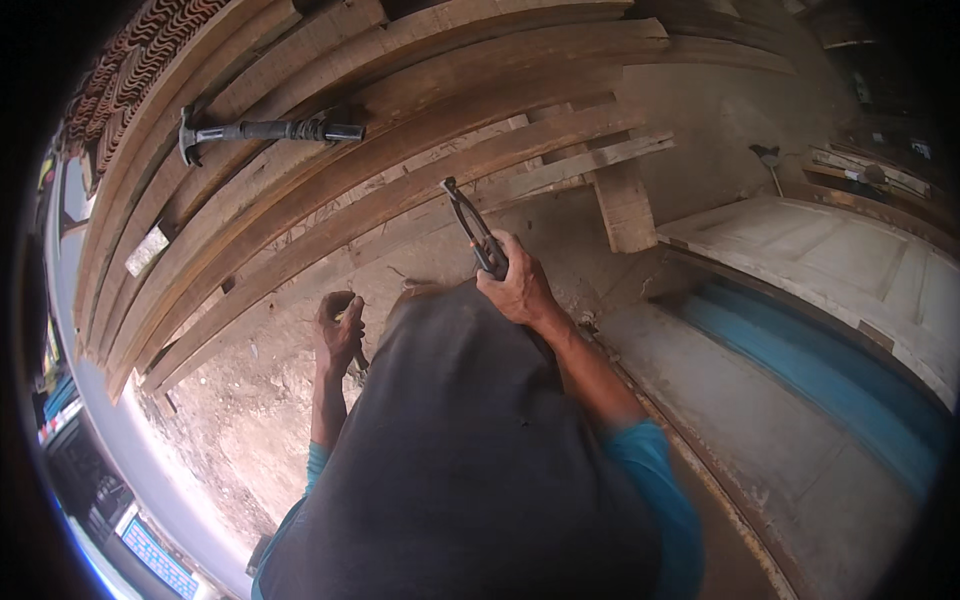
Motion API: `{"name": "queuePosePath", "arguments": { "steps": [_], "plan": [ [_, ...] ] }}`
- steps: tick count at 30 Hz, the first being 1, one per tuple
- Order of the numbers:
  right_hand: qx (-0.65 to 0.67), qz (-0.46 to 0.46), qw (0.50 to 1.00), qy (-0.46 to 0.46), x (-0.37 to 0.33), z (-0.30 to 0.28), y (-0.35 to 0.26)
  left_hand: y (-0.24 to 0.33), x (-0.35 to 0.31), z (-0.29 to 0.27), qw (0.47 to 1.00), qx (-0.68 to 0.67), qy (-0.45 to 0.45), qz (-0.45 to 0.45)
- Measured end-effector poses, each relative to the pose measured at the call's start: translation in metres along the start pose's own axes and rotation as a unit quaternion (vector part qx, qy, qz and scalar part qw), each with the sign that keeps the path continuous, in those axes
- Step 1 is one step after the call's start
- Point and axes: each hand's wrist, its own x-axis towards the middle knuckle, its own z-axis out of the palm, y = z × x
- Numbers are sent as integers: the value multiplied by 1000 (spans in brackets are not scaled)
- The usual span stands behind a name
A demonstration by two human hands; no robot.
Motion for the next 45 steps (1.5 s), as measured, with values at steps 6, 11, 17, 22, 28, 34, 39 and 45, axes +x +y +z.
{"name": "queuePosePath", "arguments": {
  "steps": [6,11,17,22,28,34,39,45],
  "plan": [
    [-19,50,999,-5,16,-27,18,15,-12,6,991,-71,47,-106],
    [-92,42,994,-39,32,-40,23,2,-11,-8,972,-145,86,-162],
    [-214,-66,973,-58,75,-35,0,-63,10,-13,905,-328,203,-181],
    [-295,-71,951,-56,115,-10,-42,-57,27,-47,868,-418,211,-163],
    [-324,-136,931,-95,155,16,-15,18,34,-81,991,-62,108,-53],
    [-324,-85,939,-78,154,31,-5,43,122,-86,931,232,133,249],
    [-313,-79,946,-43,159,37,1,29,167,-78,877,329,114,332],
    [-354,-43,932,-60,160,39,13,31,175,-64,882,363,83,288]
  ]
}}
